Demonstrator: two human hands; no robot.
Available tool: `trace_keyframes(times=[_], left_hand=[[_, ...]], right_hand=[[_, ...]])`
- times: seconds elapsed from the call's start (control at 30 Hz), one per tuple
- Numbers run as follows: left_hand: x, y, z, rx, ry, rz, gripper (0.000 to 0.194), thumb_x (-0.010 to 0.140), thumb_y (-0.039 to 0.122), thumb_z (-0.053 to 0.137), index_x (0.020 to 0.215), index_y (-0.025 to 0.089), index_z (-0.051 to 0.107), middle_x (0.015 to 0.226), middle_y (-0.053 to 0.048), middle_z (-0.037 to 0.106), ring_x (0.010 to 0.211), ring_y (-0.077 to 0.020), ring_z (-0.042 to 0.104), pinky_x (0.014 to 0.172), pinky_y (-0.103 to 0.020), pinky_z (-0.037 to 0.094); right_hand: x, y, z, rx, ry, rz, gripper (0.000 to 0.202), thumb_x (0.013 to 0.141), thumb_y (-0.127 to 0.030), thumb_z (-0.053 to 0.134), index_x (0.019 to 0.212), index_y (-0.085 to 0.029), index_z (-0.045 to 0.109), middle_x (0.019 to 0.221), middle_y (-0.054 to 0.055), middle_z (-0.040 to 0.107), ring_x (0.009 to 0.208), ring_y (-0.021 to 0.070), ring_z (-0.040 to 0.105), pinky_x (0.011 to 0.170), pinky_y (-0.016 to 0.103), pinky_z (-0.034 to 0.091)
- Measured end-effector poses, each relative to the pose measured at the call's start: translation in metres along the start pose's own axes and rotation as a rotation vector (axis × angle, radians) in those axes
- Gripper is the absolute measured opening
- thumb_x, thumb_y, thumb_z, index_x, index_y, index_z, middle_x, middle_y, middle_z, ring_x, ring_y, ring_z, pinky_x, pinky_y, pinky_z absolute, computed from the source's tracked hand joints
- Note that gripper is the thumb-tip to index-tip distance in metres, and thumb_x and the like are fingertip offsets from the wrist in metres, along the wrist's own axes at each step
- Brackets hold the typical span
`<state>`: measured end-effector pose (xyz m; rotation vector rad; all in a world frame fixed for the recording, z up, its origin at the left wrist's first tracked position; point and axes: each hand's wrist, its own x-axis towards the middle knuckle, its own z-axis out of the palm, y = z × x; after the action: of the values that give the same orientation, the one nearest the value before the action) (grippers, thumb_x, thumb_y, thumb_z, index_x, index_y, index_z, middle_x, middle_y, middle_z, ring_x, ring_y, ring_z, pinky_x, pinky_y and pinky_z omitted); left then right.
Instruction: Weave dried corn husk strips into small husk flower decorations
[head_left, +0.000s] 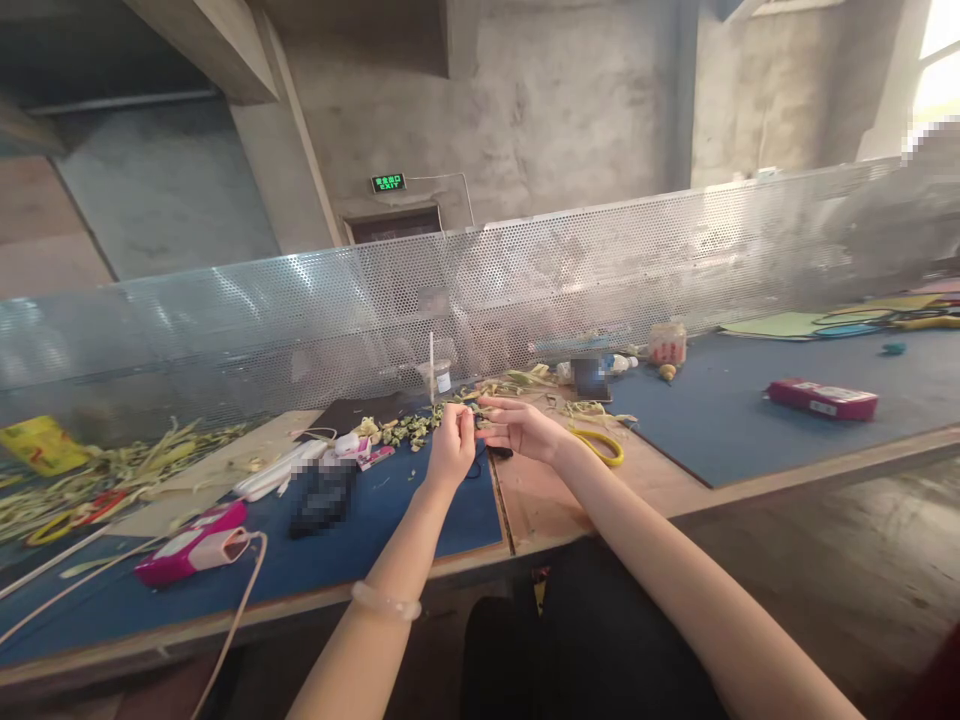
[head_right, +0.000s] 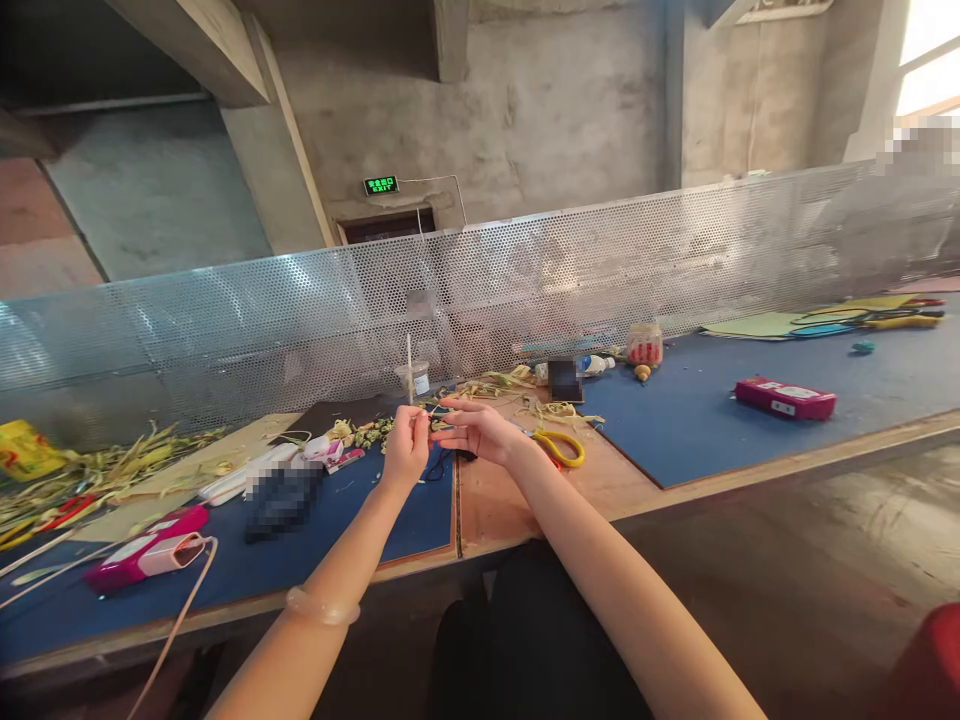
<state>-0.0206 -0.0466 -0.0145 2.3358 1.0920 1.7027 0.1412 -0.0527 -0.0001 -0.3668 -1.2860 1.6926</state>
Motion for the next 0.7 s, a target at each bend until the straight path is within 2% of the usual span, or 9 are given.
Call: trace_keyframes(times=[0.13, 0.27, 0.47, 0.7], left_hand=[[-0.0008, -0.0009, 0.0013, -0.008, 0.029, 0.004, 0.016, 0.088, 0.033, 0.032, 0.088, 0.020, 0.041, 0.060, 0.002, 0.051, 0.050, -0.0137, 0.053, 0.049, -0.022, 0.038], [-0.0016, -0.0028, 0.0033, -0.055, 0.054, -0.002, 0.015, 0.089, 0.033, 0.031, 0.091, 0.020, 0.040, 0.072, -0.002, 0.056, 0.058, -0.0146, 0.058, 0.054, -0.024, 0.042], [0.0002, -0.0043, 0.0043, -0.112, 0.161, -0.031, 0.015, 0.088, 0.033, 0.034, 0.090, 0.020, 0.041, 0.071, -0.002, 0.055, 0.062, -0.0146, 0.058, 0.057, -0.025, 0.043], [0.0059, 0.0014, 0.0025, -0.159, 0.242, -0.043, 0.014, 0.090, 0.031, 0.028, 0.085, 0.021, 0.036, 0.059, 0.005, 0.046, 0.046, -0.0095, 0.049, 0.051, -0.022, 0.040]], right_hand=[[0.0005, 0.0004, -0.0015, 0.041, -0.062, 0.094, 0.038, 0.077, -0.004, 0.046, 0.114, -0.013, 0.049, 0.086, 0.006, 0.067, 0.083, 0.0157, 0.066, 0.073, 0.025, 0.052], [0.0013, 0.0020, -0.0014, 0.058, -0.091, 0.123, 0.033, 0.078, -0.005, 0.047, 0.110, -0.014, 0.052, 0.084, 0.005, 0.068, 0.082, 0.0139, 0.066, 0.069, 0.022, 0.052], [0.0018, 0.0047, 0.0005, 0.045, -0.047, 0.053, 0.032, 0.076, -0.008, 0.056, 0.107, -0.015, 0.052, 0.080, 0.004, 0.068, 0.075, 0.0123, 0.066, 0.062, 0.020, 0.052], [0.0043, 0.0086, -0.0003, 0.005, 0.019, -0.026, 0.038, 0.072, -0.008, 0.061, 0.108, -0.016, 0.051, 0.077, 0.004, 0.067, 0.073, 0.0133, 0.065, 0.059, 0.021, 0.051]])
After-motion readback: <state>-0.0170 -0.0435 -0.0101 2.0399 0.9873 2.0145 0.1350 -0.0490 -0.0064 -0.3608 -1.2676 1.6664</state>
